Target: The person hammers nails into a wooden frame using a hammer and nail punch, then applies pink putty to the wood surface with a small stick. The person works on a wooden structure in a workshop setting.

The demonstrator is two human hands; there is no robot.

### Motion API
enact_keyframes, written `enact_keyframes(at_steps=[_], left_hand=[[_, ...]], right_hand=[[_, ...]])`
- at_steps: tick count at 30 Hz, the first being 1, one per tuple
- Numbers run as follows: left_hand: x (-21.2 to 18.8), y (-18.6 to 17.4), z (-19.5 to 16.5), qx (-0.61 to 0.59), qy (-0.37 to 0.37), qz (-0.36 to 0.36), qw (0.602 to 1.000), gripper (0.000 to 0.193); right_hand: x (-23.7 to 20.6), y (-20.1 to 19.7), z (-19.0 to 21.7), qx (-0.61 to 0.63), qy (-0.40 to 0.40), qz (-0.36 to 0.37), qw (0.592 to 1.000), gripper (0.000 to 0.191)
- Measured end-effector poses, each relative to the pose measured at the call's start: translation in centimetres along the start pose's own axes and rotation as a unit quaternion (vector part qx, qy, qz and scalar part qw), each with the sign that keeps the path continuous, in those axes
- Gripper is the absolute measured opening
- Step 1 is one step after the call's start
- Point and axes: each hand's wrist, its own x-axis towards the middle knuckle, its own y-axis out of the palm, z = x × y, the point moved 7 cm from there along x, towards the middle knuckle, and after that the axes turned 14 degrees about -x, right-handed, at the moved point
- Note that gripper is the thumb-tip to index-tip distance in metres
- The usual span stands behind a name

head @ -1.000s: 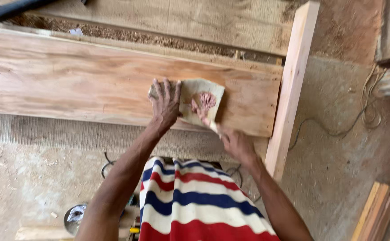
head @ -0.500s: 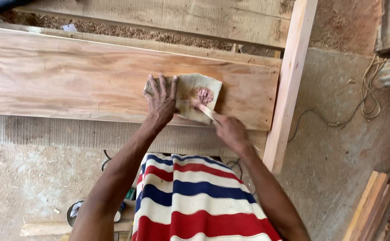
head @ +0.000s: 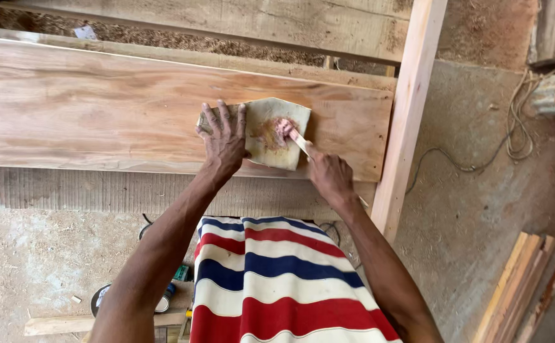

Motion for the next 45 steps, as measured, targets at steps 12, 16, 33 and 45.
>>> enact_keyframes(at_steps=[12, 16, 33, 45], left_hand=[[1.7, 1.1, 0.8, -0.007, -0.028, 0.017, 0.999, 0.134], [1.6, -0.3, 0.4, 0.010, -0.020, -0.010, 1.000, 0.138], [-0.7, 0.7, -0.5, 0.056, -0.009, 0.038, 0.998, 0.144], [-0.1, 1.5, -0.5, 0.038, -0.011, 0.060, 0.997, 0.148]], right_hand=[[0.8, 0.0, -1.6, 0.042, 0.002, -0.031, 0.999, 0.039], [1.5, 0.4, -1.8, 0.008, -0.010, -0.029, 1.000, 0.027], [-1.6, 1.1, -1.2, 0.027, -0.055, 0.059, 0.996, 0.026], [-1.2, 2.9, -1.7, -0.012, -0.017, -0.063, 0.998, 0.041]])
